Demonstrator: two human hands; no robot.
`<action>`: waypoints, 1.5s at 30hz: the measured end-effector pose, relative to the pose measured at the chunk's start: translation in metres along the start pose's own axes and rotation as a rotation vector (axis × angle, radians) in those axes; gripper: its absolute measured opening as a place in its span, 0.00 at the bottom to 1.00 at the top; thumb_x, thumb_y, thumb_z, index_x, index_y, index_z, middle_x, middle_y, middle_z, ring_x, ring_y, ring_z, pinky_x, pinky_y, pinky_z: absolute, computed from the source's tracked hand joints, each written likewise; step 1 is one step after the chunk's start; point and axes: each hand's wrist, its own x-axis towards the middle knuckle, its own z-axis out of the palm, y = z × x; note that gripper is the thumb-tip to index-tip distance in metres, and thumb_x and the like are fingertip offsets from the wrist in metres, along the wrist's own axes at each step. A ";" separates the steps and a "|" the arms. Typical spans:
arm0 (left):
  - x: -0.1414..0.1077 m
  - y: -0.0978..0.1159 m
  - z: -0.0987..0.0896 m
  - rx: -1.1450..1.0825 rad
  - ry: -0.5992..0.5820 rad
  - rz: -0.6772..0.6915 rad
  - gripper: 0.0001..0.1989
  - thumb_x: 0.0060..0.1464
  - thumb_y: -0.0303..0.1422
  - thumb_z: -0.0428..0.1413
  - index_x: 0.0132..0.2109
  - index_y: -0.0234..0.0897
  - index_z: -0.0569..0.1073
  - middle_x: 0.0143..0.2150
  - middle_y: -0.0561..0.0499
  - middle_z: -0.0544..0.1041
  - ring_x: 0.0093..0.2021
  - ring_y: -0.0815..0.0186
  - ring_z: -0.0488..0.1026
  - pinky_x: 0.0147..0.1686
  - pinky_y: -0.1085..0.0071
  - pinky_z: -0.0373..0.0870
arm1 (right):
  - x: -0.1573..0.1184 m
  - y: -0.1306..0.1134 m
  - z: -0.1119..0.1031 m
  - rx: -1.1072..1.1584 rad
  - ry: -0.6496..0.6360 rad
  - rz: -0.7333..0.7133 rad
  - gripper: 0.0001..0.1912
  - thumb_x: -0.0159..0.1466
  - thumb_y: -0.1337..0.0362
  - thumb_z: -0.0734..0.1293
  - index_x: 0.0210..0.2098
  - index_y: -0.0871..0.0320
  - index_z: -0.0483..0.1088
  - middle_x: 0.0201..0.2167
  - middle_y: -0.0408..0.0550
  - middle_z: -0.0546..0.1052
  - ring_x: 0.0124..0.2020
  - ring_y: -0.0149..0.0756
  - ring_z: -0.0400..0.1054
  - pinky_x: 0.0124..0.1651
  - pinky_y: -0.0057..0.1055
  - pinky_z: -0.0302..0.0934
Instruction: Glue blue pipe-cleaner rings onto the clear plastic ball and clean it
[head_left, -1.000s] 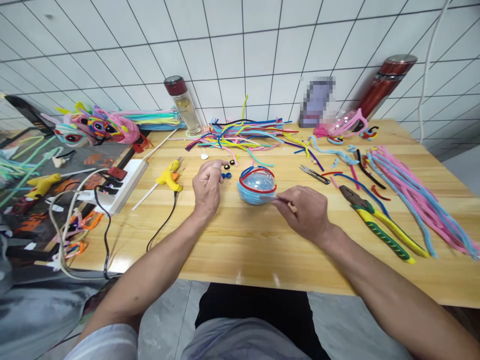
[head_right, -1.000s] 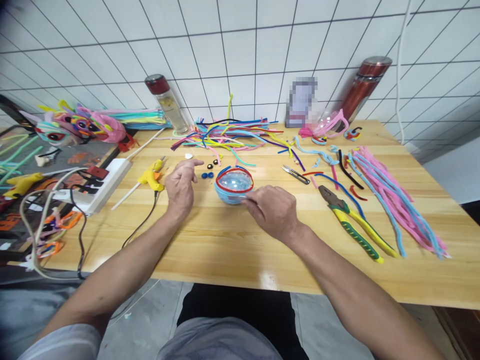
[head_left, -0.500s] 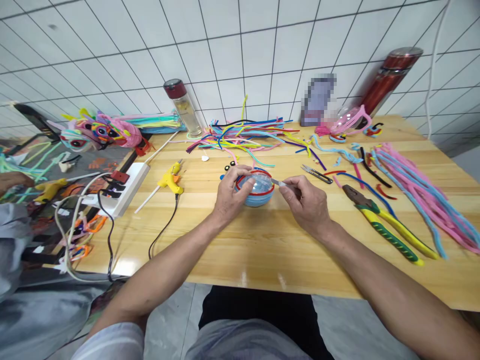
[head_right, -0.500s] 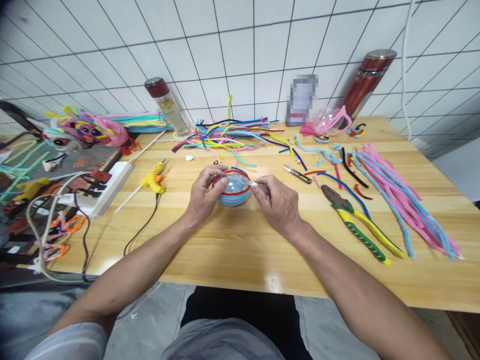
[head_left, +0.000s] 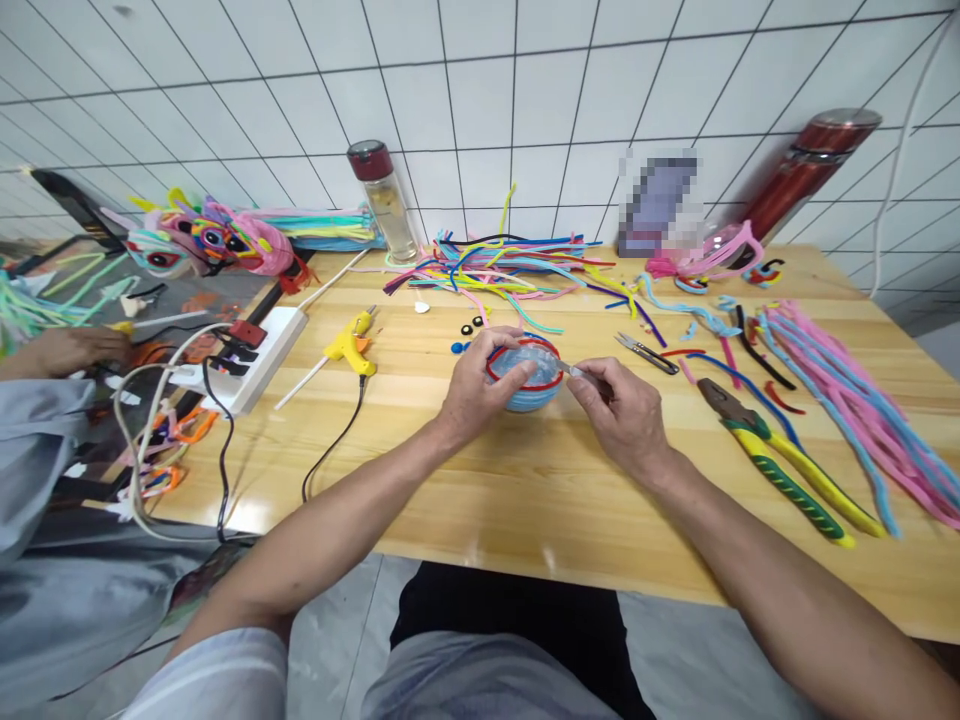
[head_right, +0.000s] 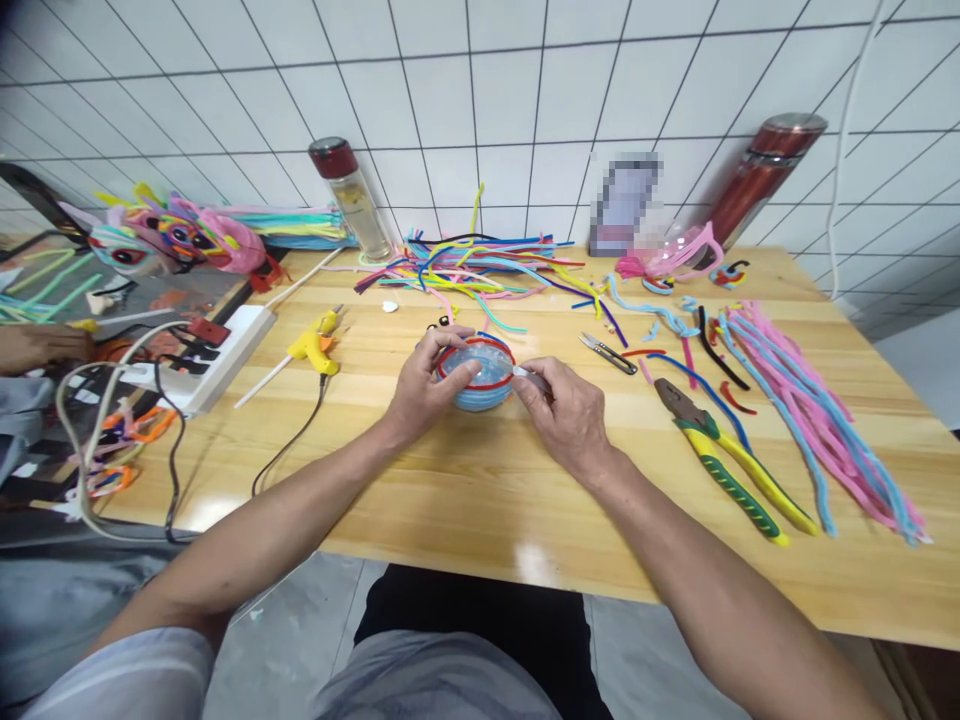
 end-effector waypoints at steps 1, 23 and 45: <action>0.000 0.000 0.000 0.001 -0.008 0.000 0.13 0.63 0.43 0.60 0.45 0.40 0.71 0.54 0.43 0.79 0.58 0.58 0.76 0.61 0.56 0.71 | 0.000 0.000 0.000 0.001 -0.002 -0.007 0.10 0.72 0.55 0.66 0.40 0.54 0.74 0.28 0.41 0.78 0.24 0.30 0.68 0.30 0.29 0.60; -0.011 0.000 -0.005 0.083 -0.072 0.093 0.18 0.60 0.37 0.61 0.53 0.40 0.66 0.60 0.41 0.74 0.65 0.55 0.70 0.64 0.54 0.68 | -0.005 0.006 0.004 0.127 -0.121 0.289 0.18 0.66 0.48 0.70 0.45 0.56 0.74 0.30 0.42 0.79 0.25 0.29 0.67 0.31 0.29 0.61; -0.005 -0.002 -0.002 -0.006 0.003 0.112 0.08 0.59 0.33 0.59 0.45 0.38 0.71 0.48 0.45 0.78 0.54 0.58 0.74 0.58 0.61 0.69 | -0.009 0.005 0.013 0.239 -0.117 0.347 0.15 0.63 0.54 0.72 0.43 0.56 0.72 0.24 0.35 0.70 0.23 0.28 0.59 0.29 0.29 0.54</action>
